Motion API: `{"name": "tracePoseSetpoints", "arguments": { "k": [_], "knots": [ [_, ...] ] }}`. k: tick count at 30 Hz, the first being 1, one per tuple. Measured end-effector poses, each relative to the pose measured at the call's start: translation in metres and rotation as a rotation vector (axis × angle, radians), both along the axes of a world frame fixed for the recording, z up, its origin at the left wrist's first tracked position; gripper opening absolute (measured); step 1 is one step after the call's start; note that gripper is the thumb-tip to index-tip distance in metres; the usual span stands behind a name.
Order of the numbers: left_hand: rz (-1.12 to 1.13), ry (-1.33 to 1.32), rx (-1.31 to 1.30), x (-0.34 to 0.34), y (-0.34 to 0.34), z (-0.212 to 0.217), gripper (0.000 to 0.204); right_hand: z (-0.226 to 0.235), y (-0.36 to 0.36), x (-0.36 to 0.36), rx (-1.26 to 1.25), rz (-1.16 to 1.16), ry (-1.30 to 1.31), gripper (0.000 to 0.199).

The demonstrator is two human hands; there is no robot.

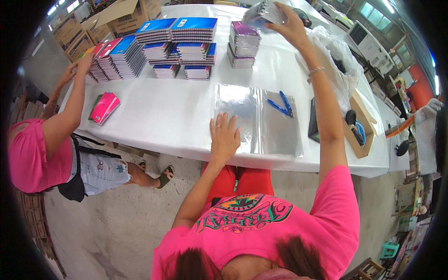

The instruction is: The person places stacks of spiral-bound notebooks into clear plastic bags on a white table. They fold the bag edges and seal them with tape from a dispenser. A coworker in a pink shirt is visible across the table handling similar notebooks.

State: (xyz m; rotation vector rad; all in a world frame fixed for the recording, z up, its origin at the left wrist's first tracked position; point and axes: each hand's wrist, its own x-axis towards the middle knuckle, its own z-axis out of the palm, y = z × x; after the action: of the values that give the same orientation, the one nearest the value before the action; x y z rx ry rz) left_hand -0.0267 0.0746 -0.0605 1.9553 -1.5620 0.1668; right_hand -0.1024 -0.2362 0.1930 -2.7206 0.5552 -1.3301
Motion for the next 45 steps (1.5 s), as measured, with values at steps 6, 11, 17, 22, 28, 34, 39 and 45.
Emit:
{"name": "tracePoseSetpoints", "arguments": {
  "k": [6, 11, 17, 22, 28, 34, 39, 45],
  "knots": [
    [-0.002, 0.023, 0.027, -0.003, 0.001, 0.011, 0.045, -0.062, -0.038, 0.065, -0.28, 0.025, 0.001, 0.068],
    [0.012, 0.052, 0.003, 0.001, 0.001, 0.006, 0.045, -0.092, -0.026, 0.085, -0.268, -0.016, 0.012, 0.076],
    [0.006, 0.05, -0.005, 0.0, 0.002, 0.005, 0.045, -0.086, -0.001, 0.1, -0.312, -0.183, -0.078, 0.057],
    [0.014, 0.059, -0.03, 0.001, 0.003, 0.003, 0.044, -0.072, 0.047, 0.147, 0.539, 0.021, -0.302, 0.06],
    [-0.092, 0.338, -0.1, 0.005, -0.005, 0.009, 0.044, -0.078, 0.006, 0.175, 1.8, 0.367, -0.43, 0.088],
    [-0.084, 0.525, -0.306, 0.041, -0.009, 0.012, 0.04, -0.084, 0.035, 0.193, 1.75, 0.509, -0.583, 0.081],
    [-0.044, 0.759, -0.496, 0.065, -0.031, 0.061, 0.046, -0.081, 0.047, 0.165, 1.584, 0.623, -0.665, 0.052],
    [-0.36, 1.729, -0.668, 0.082, -0.067, 0.131, 0.083, -0.09, 0.139, 0.09, 1.408, 0.777, -0.872, 0.043]
  ]
}}
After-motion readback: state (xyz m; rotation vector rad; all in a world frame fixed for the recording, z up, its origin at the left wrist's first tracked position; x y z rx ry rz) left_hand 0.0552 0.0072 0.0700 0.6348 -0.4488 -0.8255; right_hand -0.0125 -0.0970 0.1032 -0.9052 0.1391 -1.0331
